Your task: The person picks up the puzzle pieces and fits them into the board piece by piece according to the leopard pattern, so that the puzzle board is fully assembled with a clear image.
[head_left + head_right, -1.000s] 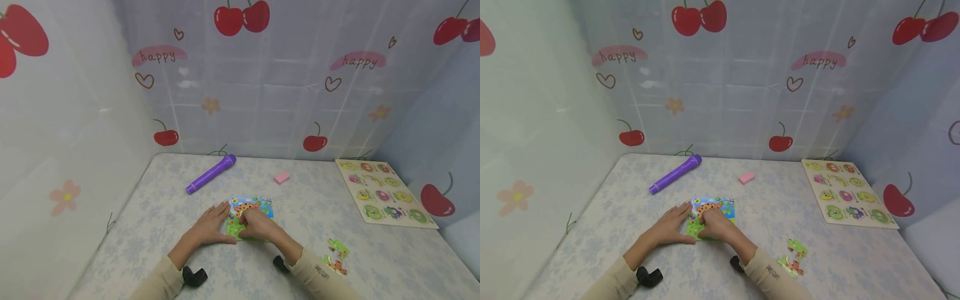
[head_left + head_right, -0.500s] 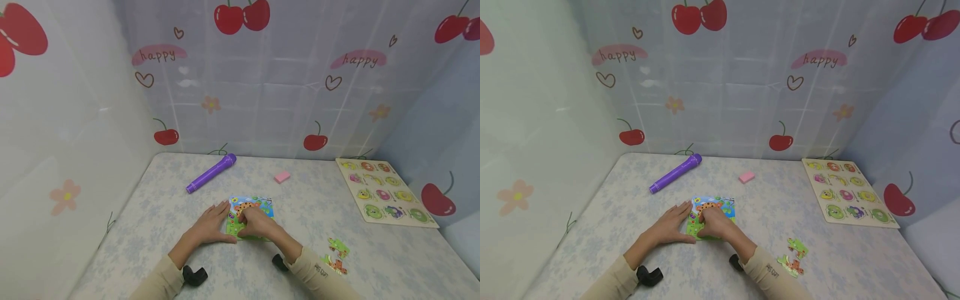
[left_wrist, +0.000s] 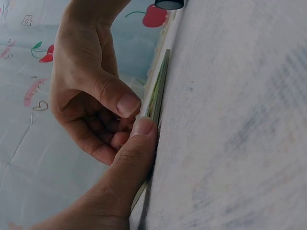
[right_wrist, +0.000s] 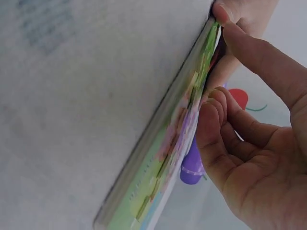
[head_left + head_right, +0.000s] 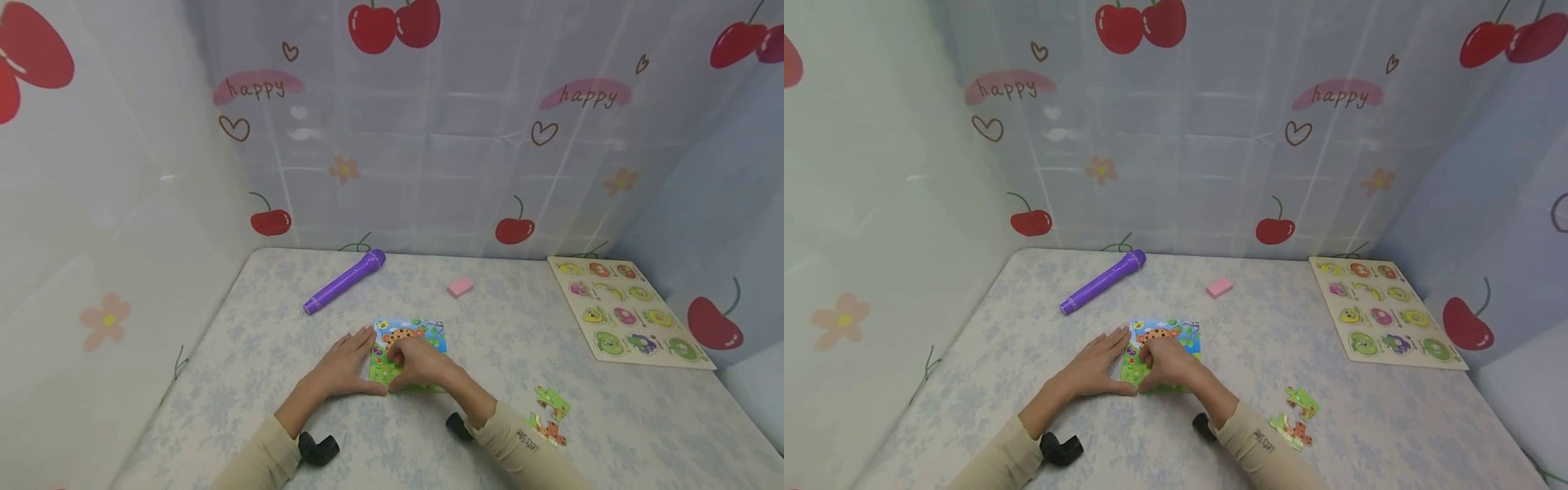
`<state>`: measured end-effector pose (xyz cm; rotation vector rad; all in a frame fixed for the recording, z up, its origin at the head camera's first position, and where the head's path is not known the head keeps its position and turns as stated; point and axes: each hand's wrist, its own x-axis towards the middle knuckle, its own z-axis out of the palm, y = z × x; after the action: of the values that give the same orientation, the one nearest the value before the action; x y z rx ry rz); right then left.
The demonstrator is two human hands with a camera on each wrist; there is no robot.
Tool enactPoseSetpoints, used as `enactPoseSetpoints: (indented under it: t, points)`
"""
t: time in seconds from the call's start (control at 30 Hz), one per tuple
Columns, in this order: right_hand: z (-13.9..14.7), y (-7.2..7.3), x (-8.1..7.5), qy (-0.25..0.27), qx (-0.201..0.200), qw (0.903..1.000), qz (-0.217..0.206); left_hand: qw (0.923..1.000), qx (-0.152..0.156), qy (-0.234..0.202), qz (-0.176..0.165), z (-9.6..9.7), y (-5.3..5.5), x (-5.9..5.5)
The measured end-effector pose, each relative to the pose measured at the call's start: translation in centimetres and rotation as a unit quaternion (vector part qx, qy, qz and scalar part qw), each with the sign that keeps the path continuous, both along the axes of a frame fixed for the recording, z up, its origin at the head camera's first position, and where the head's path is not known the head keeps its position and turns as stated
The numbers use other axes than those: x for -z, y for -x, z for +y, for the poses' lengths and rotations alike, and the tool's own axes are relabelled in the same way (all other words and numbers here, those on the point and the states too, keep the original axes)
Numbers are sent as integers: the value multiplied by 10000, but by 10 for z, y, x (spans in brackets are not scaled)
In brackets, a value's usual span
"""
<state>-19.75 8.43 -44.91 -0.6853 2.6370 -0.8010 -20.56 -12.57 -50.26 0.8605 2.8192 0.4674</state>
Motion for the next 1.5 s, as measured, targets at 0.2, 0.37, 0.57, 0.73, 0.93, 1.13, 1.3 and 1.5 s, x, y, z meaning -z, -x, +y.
enactPoseSetpoints:
  t: [0.2,0.37,0.57,0.73,0.93,1.13,1.3,1.5]
  points:
    - [10,-1,-8,244,-142,9992,-275,10000,-4,0,-6,0,0,1]
    - [22,-2,-17,383,-347,9980,-356,10000,-5,-41,14,0,-1,1]
    - [35,-3,-20,518,-549,9965,-346,10000,10,-59,45,0,-1,0]
    - [43,-5,-19,489,-569,9967,-324,10000,5,-56,7,0,-1,1]
    - [55,-8,-17,512,-481,9971,-296,10000,8,-58,19,0,0,1]
    - [69,-11,-19,456,-409,9978,-241,10000,22,-67,32,0,1,0]
    - [81,-14,-21,414,-346,9983,-232,10000,35,-83,20,0,1,1]
    - [96,-21,-22,442,-253,9982,-323,9999,36,-96,48,0,0,2]
